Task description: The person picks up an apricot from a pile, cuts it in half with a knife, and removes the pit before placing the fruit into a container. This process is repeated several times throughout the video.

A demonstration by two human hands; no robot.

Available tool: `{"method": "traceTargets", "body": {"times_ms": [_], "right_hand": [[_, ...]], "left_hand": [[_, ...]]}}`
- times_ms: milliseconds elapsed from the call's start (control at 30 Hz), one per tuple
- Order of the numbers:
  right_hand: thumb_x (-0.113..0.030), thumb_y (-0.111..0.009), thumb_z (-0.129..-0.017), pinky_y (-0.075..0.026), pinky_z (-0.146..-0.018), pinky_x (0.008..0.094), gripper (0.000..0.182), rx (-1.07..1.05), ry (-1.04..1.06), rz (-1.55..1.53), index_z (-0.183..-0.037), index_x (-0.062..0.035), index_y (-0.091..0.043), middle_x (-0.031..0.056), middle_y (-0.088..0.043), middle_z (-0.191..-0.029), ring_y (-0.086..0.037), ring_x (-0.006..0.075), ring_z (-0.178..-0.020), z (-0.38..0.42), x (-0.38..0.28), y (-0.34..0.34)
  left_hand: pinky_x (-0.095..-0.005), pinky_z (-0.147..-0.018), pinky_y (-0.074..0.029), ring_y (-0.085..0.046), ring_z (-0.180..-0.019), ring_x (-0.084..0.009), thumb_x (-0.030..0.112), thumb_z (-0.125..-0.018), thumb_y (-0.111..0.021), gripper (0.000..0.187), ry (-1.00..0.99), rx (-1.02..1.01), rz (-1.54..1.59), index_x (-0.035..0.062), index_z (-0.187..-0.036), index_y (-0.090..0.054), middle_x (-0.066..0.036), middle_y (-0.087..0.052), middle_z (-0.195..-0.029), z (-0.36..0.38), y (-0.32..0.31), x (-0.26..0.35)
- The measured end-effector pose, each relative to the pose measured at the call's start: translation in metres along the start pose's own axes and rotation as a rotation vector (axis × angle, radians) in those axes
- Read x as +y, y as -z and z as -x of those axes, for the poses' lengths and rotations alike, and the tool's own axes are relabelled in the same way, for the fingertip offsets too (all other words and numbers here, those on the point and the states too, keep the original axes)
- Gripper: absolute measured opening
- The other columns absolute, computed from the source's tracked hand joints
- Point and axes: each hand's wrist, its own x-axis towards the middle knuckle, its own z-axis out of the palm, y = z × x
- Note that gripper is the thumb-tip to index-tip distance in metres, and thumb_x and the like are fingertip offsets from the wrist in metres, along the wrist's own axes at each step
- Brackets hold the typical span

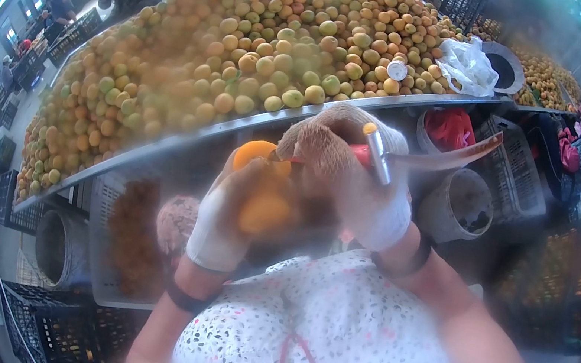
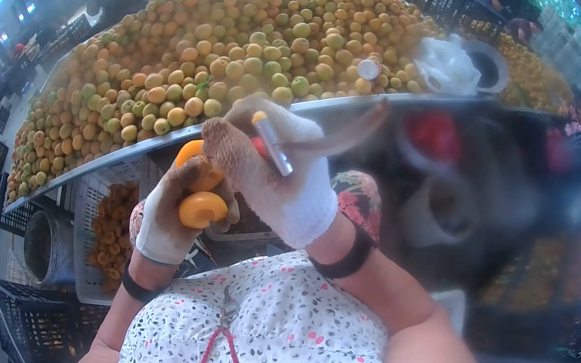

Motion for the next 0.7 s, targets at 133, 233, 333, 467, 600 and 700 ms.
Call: {"method": "traceTargets", "body": {"times_ms": [133,233,333,467,600,700], "right_hand": [[-0.012,-0.055,-0.098,-0.046,-0.062,0.0221,0.022,-0.083,-0.121,-0.010,-0.083,0.0010,-0.064,0.0060,-0.068,-0.079,-0.056,0.0088,-0.069,-0.005,-0.006,0.004],[-0.012,-0.052,-0.099,-0.046,-0.061,0.0260,0.024,-0.126,-0.233,-0.091,-0.081,0.0007,-0.061,0.0072,-0.067,-0.077,-0.056,0.0105,-0.069,-0.009,-0.023,0.005],[-0.015,-0.050,-0.100,-0.046,-0.064,0.0277,0.028,-0.130,-0.268,-0.122,-0.078,0.0000,-0.057,0.0087,-0.066,-0.078,-0.057,0.0133,-0.070,-0.011,-0.017,0.009],[-0.019,-0.047,-0.102,-0.047,-0.069,0.0303,0.034,-0.136,-0.322,-0.168,-0.073,-0.0009,-0.051,0.0110,-0.064,-0.079,-0.057,0.0175,-0.071,-0.011,-0.005,0.012],[-0.019,-0.048,-0.100,-0.046,-0.073,0.0335,0.034,0.082,-0.489,-0.532,-0.069,-0.0046,-0.046,0.0085,-0.056,-0.074,-0.054,0.0193,-0.072,-0.006,0.008,0.005],[-0.025,-0.054,-0.098,-0.040,-0.055,0.0286,0.034,0.165,-0.511,-0.724,-0.069,-0.0070,-0.050,0.0087,-0.059,-0.072,-0.051,0.0161,-0.057,-0.004,0.028,0.000]], "left_hand": [[-0.0297,-0.059,-0.050,-0.065,-0.069,-0.0251,0.036,-0.098,-0.054,0.043,-0.016,-0.087,-0.032,-0.0016,-0.120,-0.052,-0.014,-0.061,-0.082,-0.001,0.004,-0.004],[-0.0299,-0.057,-0.048,-0.062,-0.065,-0.0241,0.036,-0.098,-0.054,0.045,-0.014,-0.063,-0.023,-0.0012,-0.124,-0.050,-0.013,-0.060,-0.082,0.003,-0.003,-0.004],[-0.0301,-0.056,-0.047,-0.062,-0.064,-0.0239,0.036,-0.097,-0.054,0.049,-0.044,-0.018,-0.007,0.0019,-0.132,-0.046,-0.014,-0.060,-0.084,0.003,-0.006,-0.003],[-0.0318,-0.056,-0.048,-0.061,-0.066,-0.0234,0.035,-0.095,-0.057,0.055,0.002,-0.107,-0.031,0.0065,-0.139,-0.041,-0.013,-0.058,-0.085,0.004,-0.007,0.002],[-0.0327,-0.055,-0.048,-0.060,-0.066,-0.0232,0.033,-0.094,-0.059,0.056,-0.045,-0.090,0.056,0.0074,-0.140,-0.041,-0.012,-0.057,-0.086,0.000,-0.008,-0.004],[-0.0327,-0.056,-0.048,-0.061,-0.068,-0.0239,0.031,-0.094,-0.058,0.054,-0.092,-0.132,-0.041,0.0076,-0.140,-0.041,-0.012,-0.058,-0.086,-0.005,-0.001,-0.008]]}}
